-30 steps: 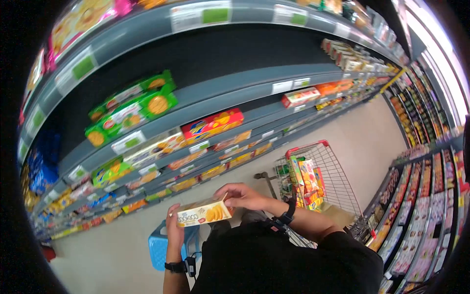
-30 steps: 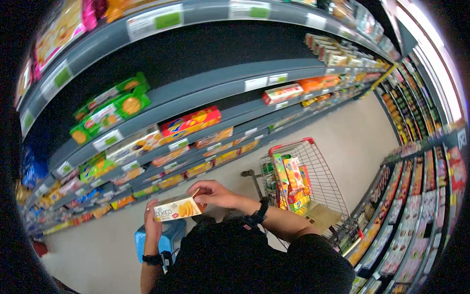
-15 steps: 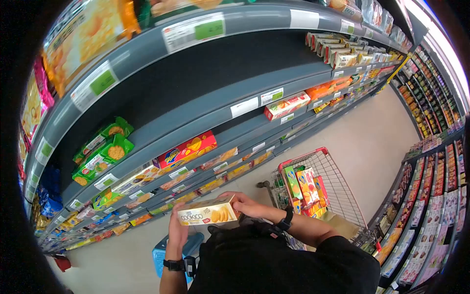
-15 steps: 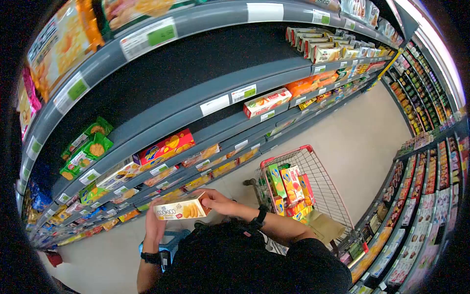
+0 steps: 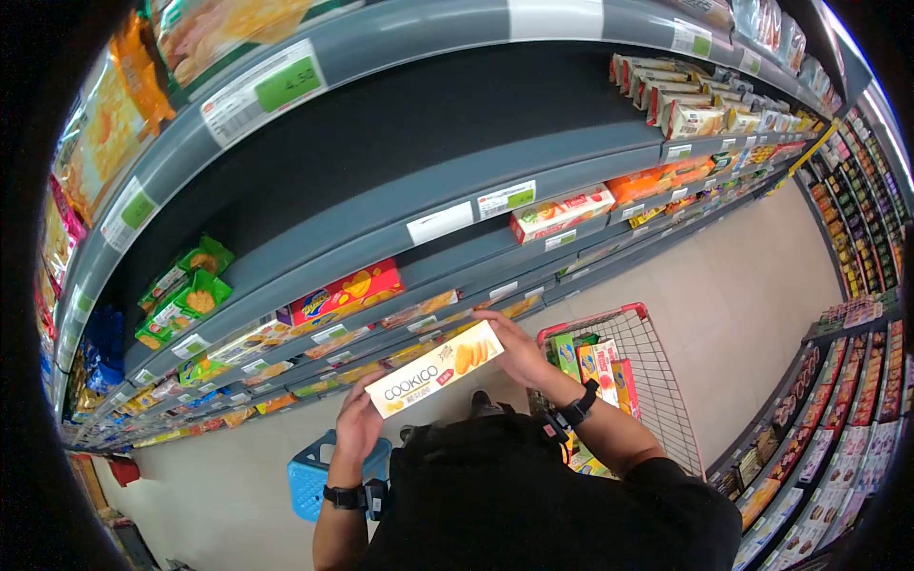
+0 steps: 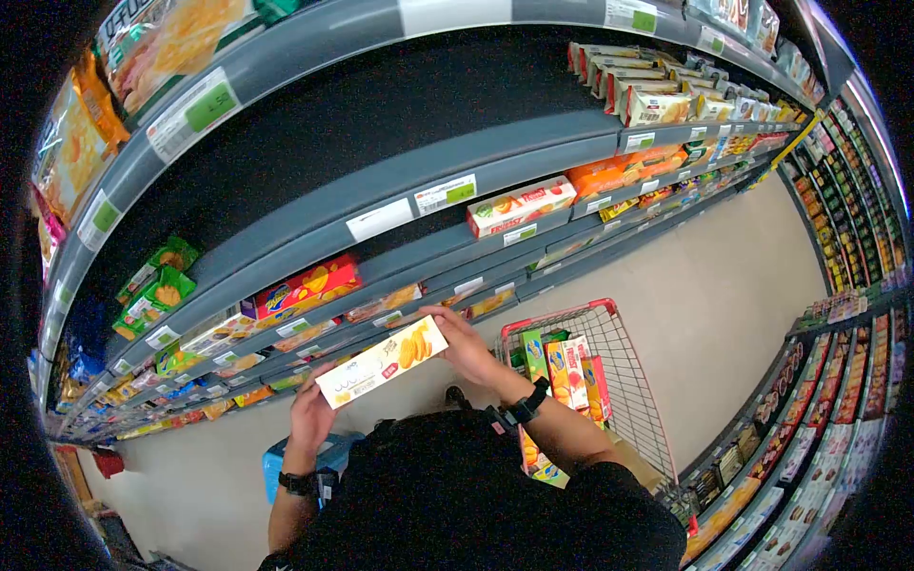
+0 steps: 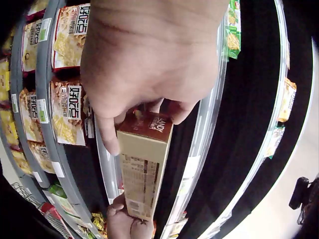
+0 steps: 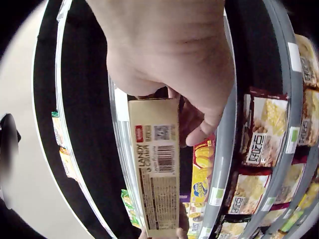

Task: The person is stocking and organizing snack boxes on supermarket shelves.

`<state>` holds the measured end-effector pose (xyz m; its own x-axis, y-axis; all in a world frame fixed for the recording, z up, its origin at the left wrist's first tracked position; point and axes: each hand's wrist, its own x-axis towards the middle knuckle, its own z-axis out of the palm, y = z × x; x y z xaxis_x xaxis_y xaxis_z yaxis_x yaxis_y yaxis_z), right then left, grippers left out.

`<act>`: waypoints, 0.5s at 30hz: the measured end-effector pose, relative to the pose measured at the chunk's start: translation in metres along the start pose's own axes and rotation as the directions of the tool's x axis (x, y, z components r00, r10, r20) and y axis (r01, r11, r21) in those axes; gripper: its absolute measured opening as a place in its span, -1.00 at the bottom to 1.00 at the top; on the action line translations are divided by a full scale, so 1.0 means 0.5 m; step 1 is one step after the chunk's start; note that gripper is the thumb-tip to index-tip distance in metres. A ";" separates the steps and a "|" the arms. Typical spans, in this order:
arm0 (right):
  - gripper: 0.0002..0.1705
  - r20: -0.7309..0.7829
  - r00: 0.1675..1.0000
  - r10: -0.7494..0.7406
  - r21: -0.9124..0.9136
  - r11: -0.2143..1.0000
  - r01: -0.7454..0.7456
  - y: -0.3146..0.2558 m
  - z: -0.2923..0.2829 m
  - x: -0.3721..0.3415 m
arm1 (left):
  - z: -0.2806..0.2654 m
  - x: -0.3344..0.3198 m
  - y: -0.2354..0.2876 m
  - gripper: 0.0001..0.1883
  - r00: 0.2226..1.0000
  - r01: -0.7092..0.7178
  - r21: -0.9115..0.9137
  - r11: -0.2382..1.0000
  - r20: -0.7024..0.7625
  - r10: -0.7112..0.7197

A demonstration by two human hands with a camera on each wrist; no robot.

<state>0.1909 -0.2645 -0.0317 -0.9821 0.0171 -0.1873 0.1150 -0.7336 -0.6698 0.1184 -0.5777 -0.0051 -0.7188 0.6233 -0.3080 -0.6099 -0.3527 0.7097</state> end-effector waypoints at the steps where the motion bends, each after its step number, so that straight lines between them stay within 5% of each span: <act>1: -0.57 -0.047 0.999 -0.010 -0.082 0.997 0.006 0.008 -0.014 0.012 | 0.006 0.000 -0.001 -0.47 0.999 -0.048 0.055 0.997 -0.020 0.049; 6: -0.76 -0.308 0.951 -0.026 -0.199 0.979 -0.037 0.022 -0.013 0.015 | 0.032 -0.005 0.004 -0.50 0.995 -0.080 0.078 0.994 -0.057 0.085; 12: -0.78 -0.283 0.959 -0.007 -0.186 0.981 -0.047 0.050 -0.032 0.016 | 0.034 -0.003 0.014 -0.57 0.987 -0.066 0.184 0.981 -0.135 0.092; 15: -0.77 -0.350 0.935 0.053 -0.231 0.963 -0.141 0.093 -0.030 0.008 | 0.019 -0.032 0.022 -0.63 0.997 -0.068 0.366 0.928 0.003 0.072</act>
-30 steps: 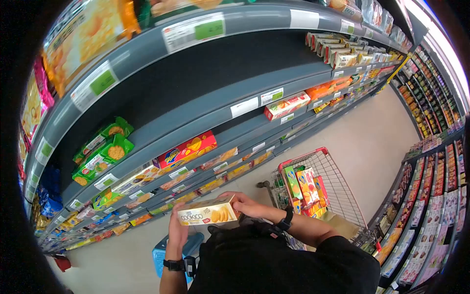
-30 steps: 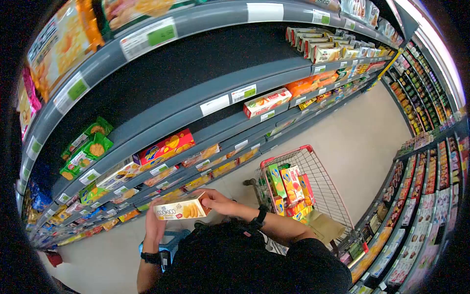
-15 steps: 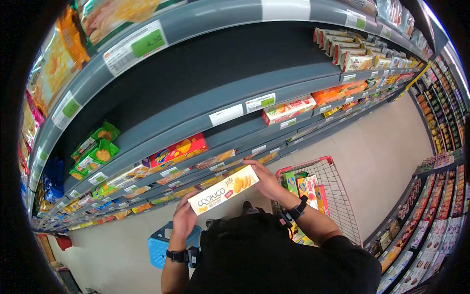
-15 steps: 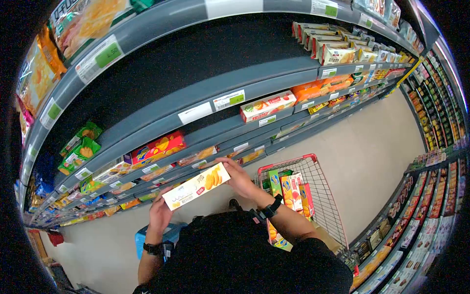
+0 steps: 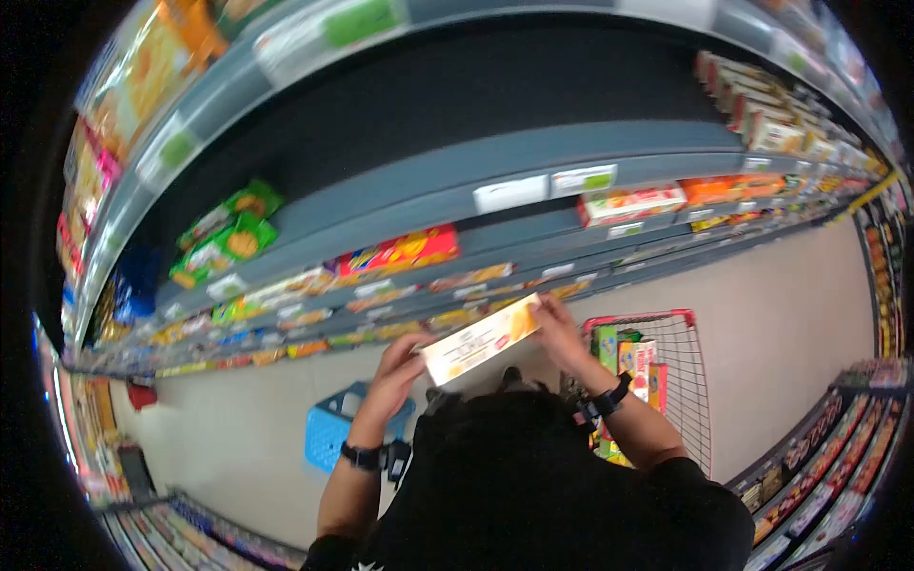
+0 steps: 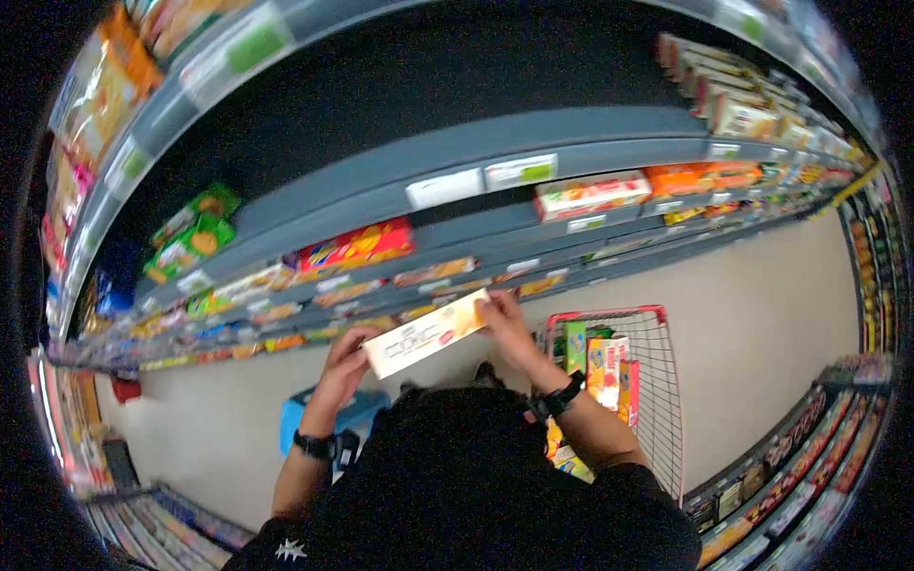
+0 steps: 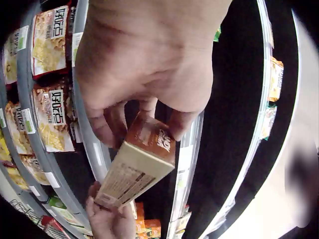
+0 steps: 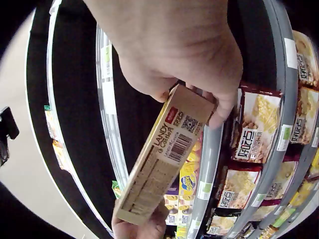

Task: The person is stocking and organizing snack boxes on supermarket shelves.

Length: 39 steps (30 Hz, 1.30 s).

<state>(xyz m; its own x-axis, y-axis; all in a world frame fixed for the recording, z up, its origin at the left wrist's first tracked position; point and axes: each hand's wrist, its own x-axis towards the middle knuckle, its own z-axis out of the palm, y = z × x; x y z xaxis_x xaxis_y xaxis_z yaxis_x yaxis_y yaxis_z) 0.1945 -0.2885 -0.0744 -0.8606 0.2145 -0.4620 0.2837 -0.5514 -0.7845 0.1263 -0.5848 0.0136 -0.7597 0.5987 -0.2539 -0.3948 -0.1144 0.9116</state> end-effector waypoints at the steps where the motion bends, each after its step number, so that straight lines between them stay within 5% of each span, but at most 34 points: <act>1: -0.75 0.042 0.999 -0.006 -0.009 1.000 0.006 0.015 0.007 0.004 | 0.002 0.001 0.013 -0.66 0.998 -0.026 0.082 0.996 0.052 0.022; 3: -0.71 0.099 0.995 0.005 -0.038 0.999 -0.002 0.040 0.015 0.011 | 0.022 0.006 0.035 -0.66 0.980 -0.143 0.199 0.970 0.162 0.111; 7: -0.71 0.173 0.979 0.104 -0.014 0.995 -0.103 0.078 0.069 -0.013 | 0.035 -0.019 0.075 -0.62 0.976 -0.056 0.216 0.975 0.218 0.008; 9: -0.72 0.183 0.977 0.113 -0.009 0.994 -0.113 0.094 0.097 -0.011 | 0.017 -0.029 0.101 -0.60 0.948 0.092 0.269 0.959 0.270 -0.167; 13: -0.71 0.193 0.965 0.179 -0.083 0.983 -0.166 0.143 0.149 -0.002 | -0.055 -0.056 0.104 -0.59 0.954 0.023 0.251 0.968 0.284 -0.096; 20: -0.65 0.174 0.945 0.276 -0.223 0.946 -0.235 0.212 0.303 -0.008 | -0.225 -0.115 0.110 -0.65 0.953 -0.038 0.155 0.987 0.303 -0.011; 24: -0.63 0.159 0.942 0.295 -0.282 0.928 -0.243 0.275 0.407 0.001 | -0.343 -0.151 0.113 -0.68 0.959 0.078 0.038 0.996 0.271 -0.085; 39: -0.60 0.157 0.934 0.322 -0.253 0.927 -0.277 0.432 0.741 0.042 | -0.735 -0.258 0.181 -0.66 0.963 0.030 -0.030 0.999 0.269 -0.021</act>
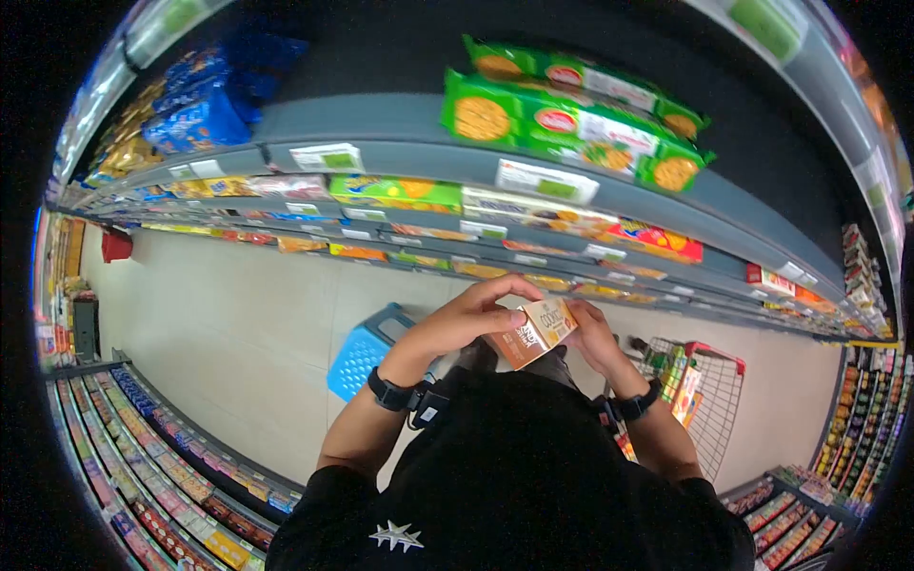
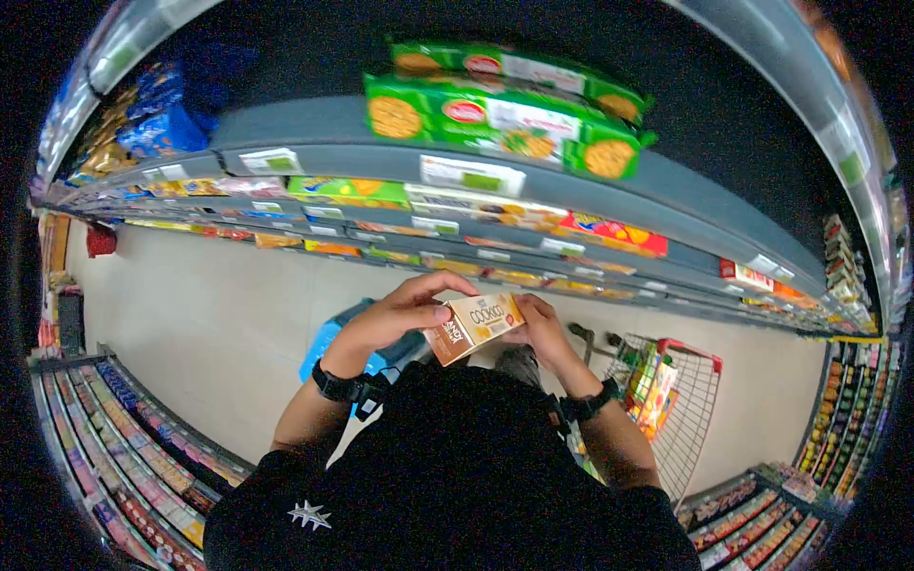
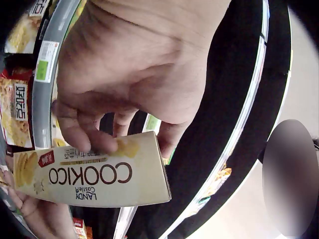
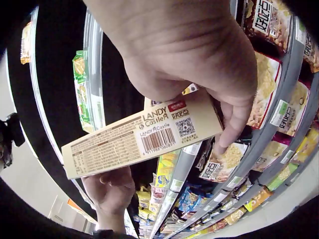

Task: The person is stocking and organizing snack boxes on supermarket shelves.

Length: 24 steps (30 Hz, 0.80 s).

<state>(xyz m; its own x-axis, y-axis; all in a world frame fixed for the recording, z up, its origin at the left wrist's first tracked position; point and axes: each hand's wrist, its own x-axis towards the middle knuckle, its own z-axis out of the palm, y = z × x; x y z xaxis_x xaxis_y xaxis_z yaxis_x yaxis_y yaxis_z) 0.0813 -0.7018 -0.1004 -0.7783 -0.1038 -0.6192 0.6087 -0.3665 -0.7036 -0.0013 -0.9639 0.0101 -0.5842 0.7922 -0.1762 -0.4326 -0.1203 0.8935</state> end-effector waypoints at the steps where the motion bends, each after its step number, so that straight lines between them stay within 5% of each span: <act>1: -0.61 0.001 1.000 -0.013 0.006 1.000 0.013 -0.015 0.022 -0.006 | -0.020 -0.017 0.009 -0.64 0.999 -0.020 -0.003 1.000 -0.031 0.020; 6: -0.65 0.017 0.991 -0.130 -0.134 0.982 0.131 -0.089 0.124 -0.041 | -0.149 -0.108 0.044 -0.46 0.956 -0.140 0.133 0.981 -0.241 0.169; 11: -0.36 0.277 0.936 -0.216 -0.307 0.903 0.299 -0.193 0.253 -0.087 | -0.226 -0.194 0.098 -0.67 0.741 -0.291 0.120 0.949 -0.600 0.303; 13: -0.32 0.335 0.899 -0.281 -0.300 0.873 0.384 -0.206 0.287 -0.091 | -0.244 -0.217 0.125 -0.75 0.572 -0.374 0.242 0.895 -0.700 0.428; 14: -0.28 0.383 0.860 -0.339 -0.284 0.842 0.458 -0.213 0.303 -0.093 | -0.252 -0.228 0.140 -0.75 0.563 -0.382 0.249 0.890 -0.701 0.438; 17: -0.14 0.484 0.760 -0.434 -0.259 0.758 0.598 -0.258 0.365 -0.104 | -0.277 -0.250 0.188 -0.77 0.356 -0.412 0.435 0.800 -0.732 0.581; 18: -0.10 0.528 0.684 -0.503 -0.238 0.685 0.688 -0.274 0.389 -0.109 | -0.283 -0.255 0.211 -0.77 0.352 -0.418 0.440 0.795 -0.728 0.588; 24: -0.02 0.579 0.572 -0.581 -0.286 0.512 0.810 -0.373 0.520 -0.078 | -0.300 -0.249 0.345 -0.67 0.224 -0.390 0.683 0.618 -0.580 0.783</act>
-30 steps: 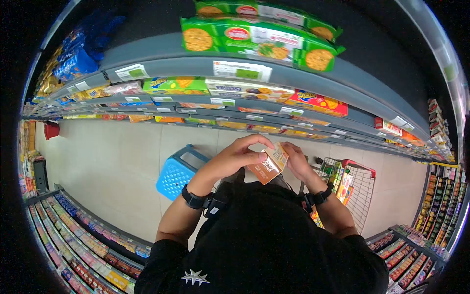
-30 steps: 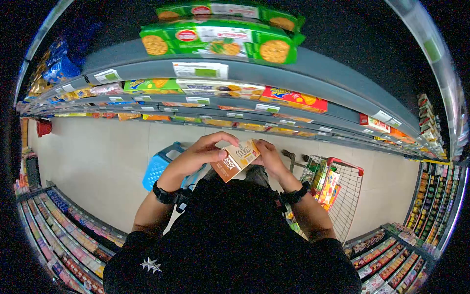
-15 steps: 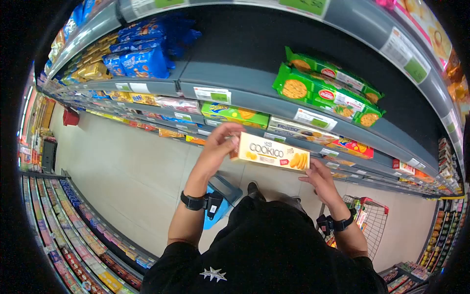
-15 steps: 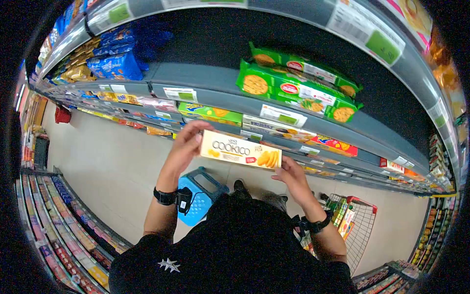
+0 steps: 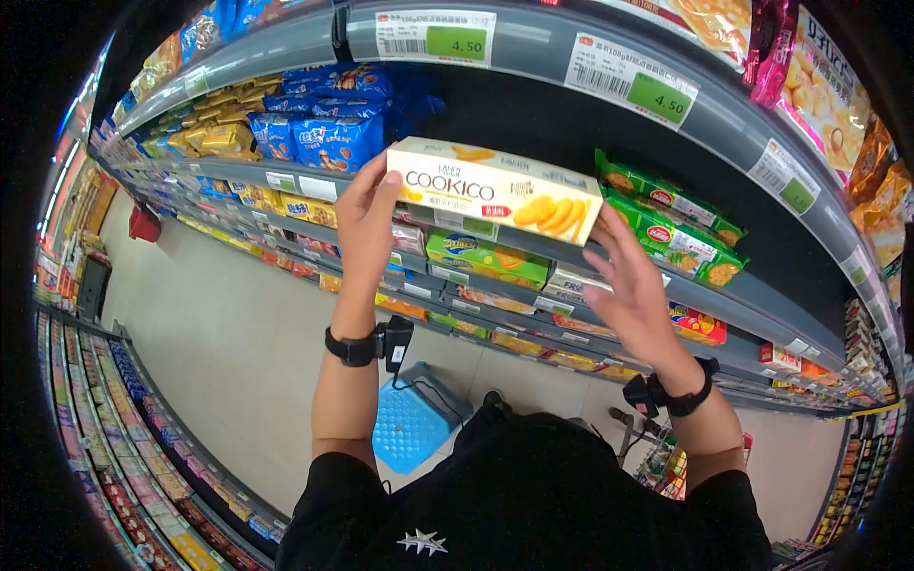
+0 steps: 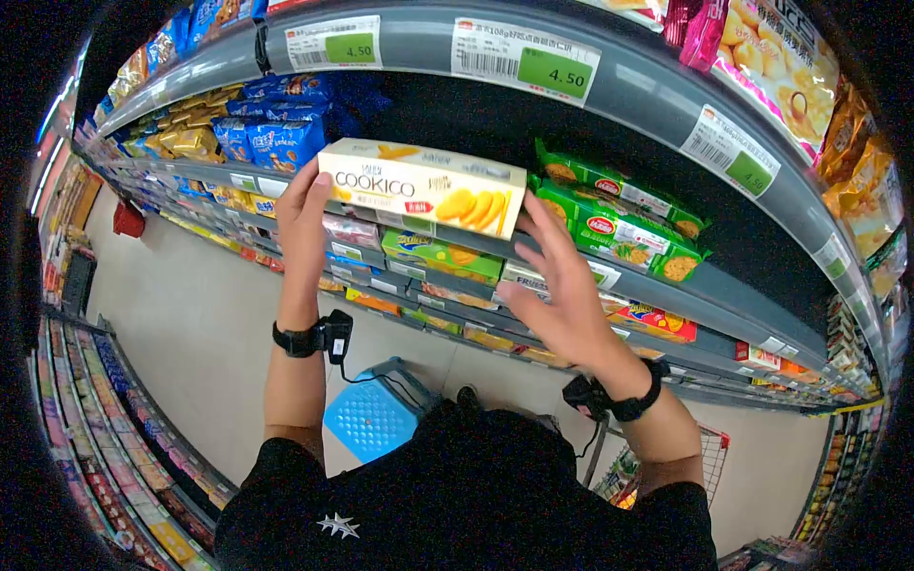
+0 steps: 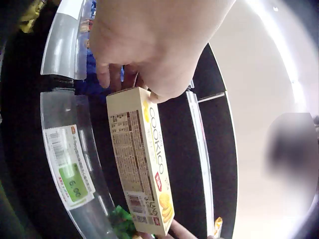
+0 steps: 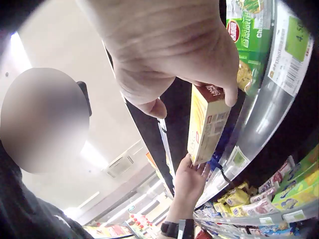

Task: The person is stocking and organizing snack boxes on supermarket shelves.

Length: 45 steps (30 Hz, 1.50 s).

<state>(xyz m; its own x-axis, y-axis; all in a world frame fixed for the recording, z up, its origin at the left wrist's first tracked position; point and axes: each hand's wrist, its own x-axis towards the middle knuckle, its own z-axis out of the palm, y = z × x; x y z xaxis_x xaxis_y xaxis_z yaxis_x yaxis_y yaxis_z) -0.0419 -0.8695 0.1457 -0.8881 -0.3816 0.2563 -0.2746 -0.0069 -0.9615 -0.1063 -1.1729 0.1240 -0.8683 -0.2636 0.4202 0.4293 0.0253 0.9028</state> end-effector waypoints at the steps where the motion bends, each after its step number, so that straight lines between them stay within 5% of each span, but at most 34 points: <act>1: -0.02 -0.026 0.999 -0.028 -0.040 0.999 0.027 0.000 0.007 0.018 | 0.000 0.014 -0.005 -0.62 0.999 0.011 -0.010 1.000 0.032 -0.010; 10: -0.02 -0.133 0.988 -0.075 -0.207 0.977 0.047 0.062 0.048 0.065 | 0.014 0.034 -0.060 -0.56 0.993 -0.083 0.105 0.991 0.087 0.074; 12: -0.01 -0.151 0.986 -0.076 -0.287 0.958 0.030 0.060 0.052 0.072 | 0.014 0.041 -0.069 -0.57 0.981 -0.188 0.328 0.926 0.107 0.161; 15: -0.01 -0.180 0.980 -0.085 -0.330 0.944 0.021 0.069 0.051 0.076 | 0.033 0.039 -0.052 -0.59 0.972 -0.233 0.407 0.883 0.103 0.209; 24: -0.02 -0.250 0.960 -0.123 -0.262 0.963 0.055 0.063 0.044 0.085 | 0.050 0.057 -0.070 -0.63 0.946 -0.324 0.508 0.798 0.165 0.279; 32: -0.09 -0.194 0.970 -0.148 -0.412 0.909 0.056 0.049 -0.006 0.051 | 0.089 0.054 -0.076 -0.60 0.954 -0.299 0.496 0.815 0.131 0.270; 35: -0.20 -0.137 0.959 -0.250 -0.420 0.891 0.172 0.048 -0.036 0.009 | 0.117 0.044 -0.079 -0.54 0.943 -0.330 0.519 0.788 0.142 0.301; 36: -0.20 -0.174 0.956 -0.235 -0.432 0.891 0.140 0.048 -0.060 -0.010 | 0.126 0.037 -0.086 -0.54 0.932 -0.353 0.553 0.755 0.141 0.333; 38: -0.34 0.074 0.991 0.109 -0.214 0.973 -0.091 0.052 -0.112 -0.061 | 0.139 0.013 -0.117 -0.50 0.914 -0.368 0.585 0.723 0.086 0.396; 40: -0.47 -0.014 0.996 0.083 -0.252 0.964 -0.084 0.156 -0.173 -0.144 | 0.183 -0.032 -0.142 -0.49 0.903 -0.375 0.565 0.735 0.043 0.428; 42: -0.50 0.036 0.953 0.301 -0.356 0.895 -0.269 0.232 -0.246 -0.241 | 0.229 -0.091 -0.171 -0.50 0.848 -0.460 0.564 0.685 0.053 0.527; 45: -0.45 -0.212 0.816 0.538 -0.438 0.694 -0.572 0.315 -0.359 -0.437 | 0.264 -0.191 -0.319 -0.53 0.947 -0.321 0.387 0.864 0.105 0.305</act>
<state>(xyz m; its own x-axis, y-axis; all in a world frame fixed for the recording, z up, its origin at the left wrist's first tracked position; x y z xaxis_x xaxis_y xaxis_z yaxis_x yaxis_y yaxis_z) 0.0428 -0.6214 -0.0441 -0.9503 -0.1193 -0.2877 0.1555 0.6185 -0.7703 -0.1248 -1.0245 -0.0482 -0.7171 -0.1408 0.6826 0.5538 0.4796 0.6807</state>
